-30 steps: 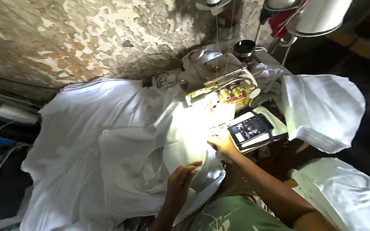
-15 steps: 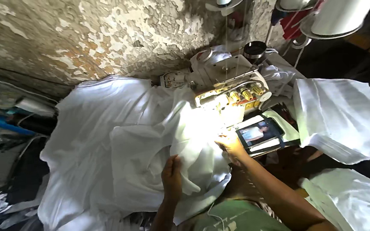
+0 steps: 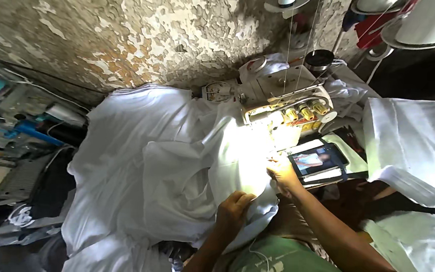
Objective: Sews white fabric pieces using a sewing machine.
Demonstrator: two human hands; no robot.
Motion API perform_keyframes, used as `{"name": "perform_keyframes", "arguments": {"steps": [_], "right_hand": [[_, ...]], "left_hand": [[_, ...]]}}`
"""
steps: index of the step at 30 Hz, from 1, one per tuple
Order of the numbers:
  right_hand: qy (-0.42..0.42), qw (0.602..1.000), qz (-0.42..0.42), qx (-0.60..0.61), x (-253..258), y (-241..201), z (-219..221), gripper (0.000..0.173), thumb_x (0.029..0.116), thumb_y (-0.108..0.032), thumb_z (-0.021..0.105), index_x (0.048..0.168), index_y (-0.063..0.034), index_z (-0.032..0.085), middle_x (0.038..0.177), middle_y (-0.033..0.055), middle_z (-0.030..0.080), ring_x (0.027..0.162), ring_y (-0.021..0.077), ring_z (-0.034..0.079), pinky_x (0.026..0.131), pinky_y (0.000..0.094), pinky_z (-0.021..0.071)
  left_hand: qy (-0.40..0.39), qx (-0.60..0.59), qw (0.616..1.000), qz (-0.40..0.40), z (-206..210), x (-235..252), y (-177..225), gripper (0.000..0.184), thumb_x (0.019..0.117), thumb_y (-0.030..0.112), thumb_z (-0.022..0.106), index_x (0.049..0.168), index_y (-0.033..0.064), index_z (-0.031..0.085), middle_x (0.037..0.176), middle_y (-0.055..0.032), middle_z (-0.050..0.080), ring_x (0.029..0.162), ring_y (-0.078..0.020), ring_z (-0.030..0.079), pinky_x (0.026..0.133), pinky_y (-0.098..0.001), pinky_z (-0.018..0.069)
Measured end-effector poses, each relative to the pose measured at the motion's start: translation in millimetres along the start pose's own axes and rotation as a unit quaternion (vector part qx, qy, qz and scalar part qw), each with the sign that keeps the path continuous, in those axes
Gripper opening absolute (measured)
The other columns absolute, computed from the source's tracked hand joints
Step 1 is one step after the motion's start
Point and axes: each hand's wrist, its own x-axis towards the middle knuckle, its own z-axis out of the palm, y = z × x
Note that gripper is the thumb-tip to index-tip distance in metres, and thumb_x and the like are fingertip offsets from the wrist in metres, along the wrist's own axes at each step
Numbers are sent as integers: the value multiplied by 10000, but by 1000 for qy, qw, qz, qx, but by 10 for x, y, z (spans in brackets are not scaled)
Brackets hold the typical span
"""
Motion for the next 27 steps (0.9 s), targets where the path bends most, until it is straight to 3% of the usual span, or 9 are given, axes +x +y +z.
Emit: {"name": "perform_keyframes", "arguments": {"steps": [2,15,21,24,27], "right_hand": [[4,1000,-5,-15,10,-11,4,160,932,120,594,1058,30,631,719,-3,619,566,23,530,552,171,464],[19,994,-69,-81,-5,-20,47,64,907,82,641,920,28,671,716,-8,649,626,0,592,618,166,506],[19,997,-63,-49,-77,-7,38,83,916,99,620,929,25,654,691,-13,644,596,12,593,588,176,508],[-15,999,-20,-40,-206,38,16,41,940,71,621,937,40,646,678,-10,657,590,16,607,590,191,523],[-75,995,2,-61,-398,193,-99,67,967,-8,620,980,37,666,745,-13,663,656,8,612,662,196,532]], "left_hand": [[4,6,1000,0,1,60,-10,187,997,123,600,1012,20,756,903,-132,712,815,-177,708,748,-244,577],[-7,100,995,-14,58,560,91,159,956,50,615,967,-13,761,845,-167,701,717,-284,718,630,-368,595],[-49,120,989,-69,175,673,200,185,916,-21,610,1045,-51,740,940,-218,713,809,-357,733,693,-439,604],[-78,118,982,-124,167,448,128,281,905,-54,598,1167,-97,690,1119,-267,705,997,-409,721,849,-498,591],[-74,116,976,-169,106,67,21,269,910,-44,593,1149,-136,675,1105,-291,697,960,-432,720,823,-548,587]]}}
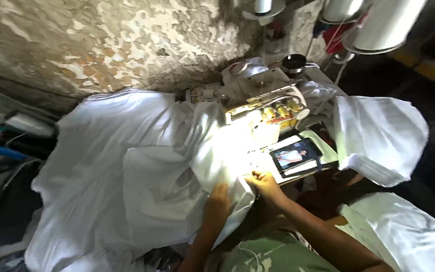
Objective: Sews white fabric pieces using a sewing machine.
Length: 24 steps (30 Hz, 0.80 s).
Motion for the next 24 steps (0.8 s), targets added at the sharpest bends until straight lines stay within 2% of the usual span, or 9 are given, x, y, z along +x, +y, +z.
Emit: {"name": "perform_keyframes", "arguments": {"steps": [4,7,9,12,15,17,19,21,24], "right_hand": [[-100,994,31,28,-273,178,-54,108,986,-37,613,1058,24,664,863,-9,703,758,16,655,732,213,558],[-175,976,68,110,-450,151,-80,113,1000,-62,604,1091,-36,664,917,-20,724,787,32,671,703,222,560],[-208,956,98,182,-561,3,-91,121,1004,-74,574,1075,-106,666,929,-35,739,798,33,686,697,224,567],[-246,944,93,201,-639,-121,-143,154,978,-56,586,1030,-147,699,940,-57,754,864,36,706,817,255,587],[-228,973,29,-37,-652,-19,-219,137,991,-141,648,1053,-28,695,903,-26,720,823,17,682,783,241,582],[-214,969,5,-128,-695,74,-283,242,1008,-201,638,1086,21,696,926,23,718,833,25,672,801,254,571],[-199,977,5,-75,-795,74,-294,170,994,-136,650,1061,11,703,922,-13,731,840,7,688,804,230,591],[-203,979,-3,-11,-861,64,-286,102,972,-78,665,1021,-8,720,928,-40,742,859,12,699,817,231,599],[-225,974,-24,2,-908,118,-260,90,969,-80,665,976,-23,733,949,-60,708,872,-10,659,817,204,565]], "left_hand": [[45,-119,988,-87,-158,-261,-205,271,939,8,591,1142,-161,652,1074,-292,700,997,-362,708,897,-505,560],[81,-292,941,-153,-453,-249,-136,236,958,40,578,1144,-98,619,972,-44,689,886,9,644,824,-192,539],[78,-332,932,-121,-683,-225,-32,157,943,53,620,1067,-39,647,892,69,705,809,89,651,754,-126,557],[32,-279,958,-63,-896,-238,65,174,912,116,695,993,-38,693,873,50,708,796,114,625,753,-84,520],[49,-320,946,-31,-852,-334,37,121,870,113,732,950,29,699,877,86,699,832,89,639,776,-107,536],[71,-387,919,31,-750,-381,-34,78,892,256,756,954,222,724,1017,172,701,1026,38,647,920,-175,544],[70,-418,903,74,-650,-397,-46,75,925,343,726,996,323,739,1234,172,686,1247,-51,600,1076,-276,496],[50,-438,892,97,-571,-406,-7,111,973,305,672,1050,283,750,1306,111,694,1297,-95,597,1110,-313,484],[8,-379,912,156,-459,-434,75,202,1046,212,564,1114,118,731,1172,31,752,1212,-77,655,1116,-303,484]]}}
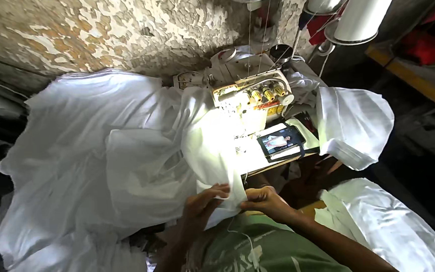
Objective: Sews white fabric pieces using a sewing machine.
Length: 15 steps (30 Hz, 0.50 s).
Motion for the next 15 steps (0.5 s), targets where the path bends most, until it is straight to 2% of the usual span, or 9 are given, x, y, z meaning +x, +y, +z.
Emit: {"name": "perform_keyframes", "arguments": {"steps": [1,2,4,6,10,15], "right_hand": [[4,1000,6,0,-12,24,28,89,971,-75,659,972,-23,731,931,-61,716,861,-11,663,816,209,567],[16,1000,10,0,-27,51,59,90,971,-64,655,973,-15,731,912,-54,730,852,-5,676,821,220,577],[46,999,9,-8,-63,101,122,84,965,-36,648,979,-1,723,887,-53,729,833,-12,674,819,211,573],[67,997,-1,-22,-93,145,161,74,961,-20,643,990,7,706,885,-51,718,824,-20,664,808,191,566],[84,996,-9,-38,-142,211,191,77,976,-30,620,1007,16,673,885,-46,697,811,-25,649,792,183,556],[102,994,-6,-31,-175,175,245,55,965,-15,633,982,12,679,857,-49,695,787,-27,647,770,175,555]], "left_hand": [[-17,65,997,23,52,-26,-36,235,1057,189,544,1091,52,732,1131,-38,766,1181,-129,685,1103,-341,497],[-30,143,988,46,110,-60,-80,253,1062,174,528,1065,39,742,1104,-67,774,1152,-167,706,1081,-377,512],[-38,255,962,85,235,-158,-158,248,1062,140,507,1067,70,745,1118,-77,773,1149,-212,711,1054,-415,525],[-23,316,941,119,342,-273,-249,218,1058,118,511,1104,96,722,1159,-88,762,1183,-235,694,1062,-417,512],[15,345,926,151,447,-401,-372,208,1050,93,521,1142,97,707,1166,-91,760,1206,-229,680,1097,-389,478],[59,334,925,174,509,-424,-374,140,1049,116,553,1078,98,688,1094,-72,776,1147,-177,706,1085,-347,484]]}}
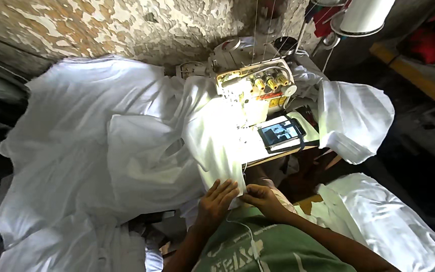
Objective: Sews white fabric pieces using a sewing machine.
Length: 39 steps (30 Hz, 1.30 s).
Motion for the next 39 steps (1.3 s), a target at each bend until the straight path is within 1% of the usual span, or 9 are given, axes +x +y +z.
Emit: {"name": "perform_keyframes", "arguments": {"steps": [7,13,18,22,27,30,32,35,39], "right_hand": [[19,1000,-3,1,-53,-18,24,49,961,-1,631,960,-2,679,842,-57,700,770,-16,657,764,184,566],[19,1000,12,13,-100,-62,48,73,964,16,616,976,-2,686,847,-57,709,786,-18,662,780,181,564],[39,999,7,13,-117,-55,74,69,956,19,625,964,0,691,839,-47,713,775,-12,666,780,184,569],[41,999,12,14,-126,-49,67,74,954,18,629,981,-4,693,861,-44,726,806,4,682,803,208,582],[51,998,27,6,-146,-57,69,82,962,14,624,993,-1,698,870,-34,733,818,9,688,820,211,582],[58,998,26,13,-146,-48,72,85,956,21,627,974,-12,703,850,-44,731,793,8,686,806,208,581],[60,998,31,19,-151,-53,76,88,955,21,627,970,-17,705,842,-42,732,785,10,684,798,205,578],[54,997,40,25,-170,-77,70,102,966,30,611,985,-10,703,854,-33,740,797,19,696,811,210,584],[41,997,62,31,-205,-115,48,145,992,29,564,1060,19,692,919,-15,745,845,39,710,848,231,594]], "left_hand": [[-1,15,1000,-7,60,-21,61,170,1042,97,547,1104,93,706,1126,-100,768,1157,-198,704,1093,-383,478],[17,31,999,-7,76,-35,98,166,1040,126,564,1102,124,718,1103,-50,781,1135,-158,711,1108,-385,461],[12,48,999,-11,116,-54,124,167,1041,134,556,1104,130,711,1157,-72,761,1212,-199,671,1146,-433,413],[23,43,999,-2,123,-47,135,158,1025,103,583,1075,98,733,1095,-65,779,1174,-163,693,1165,-417,398],[20,48,999,5,105,-40,143,156,1005,103,602,1032,101,756,1095,-60,780,1176,-171,692,1179,-475,372],[15,55,998,6,108,-31,160,160,1009,107,595,1046,110,750,1111,-57,775,1190,-163,682,1197,-485,328],[20,59,998,8,114,-30,168,155,1009,119,600,1052,114,749,1101,-58,778,1181,-170,688,1193,-500,329],[22,61,998,13,99,-20,181,156,998,130,616,1042,122,766,1086,-53,784,1169,-172,695,1197,-505,316],[10,66,998,15,113,-34,180,170,1009,198,616,1072,129,758,1101,-50,779,1172,-171,692,1201,-517,304]]}}
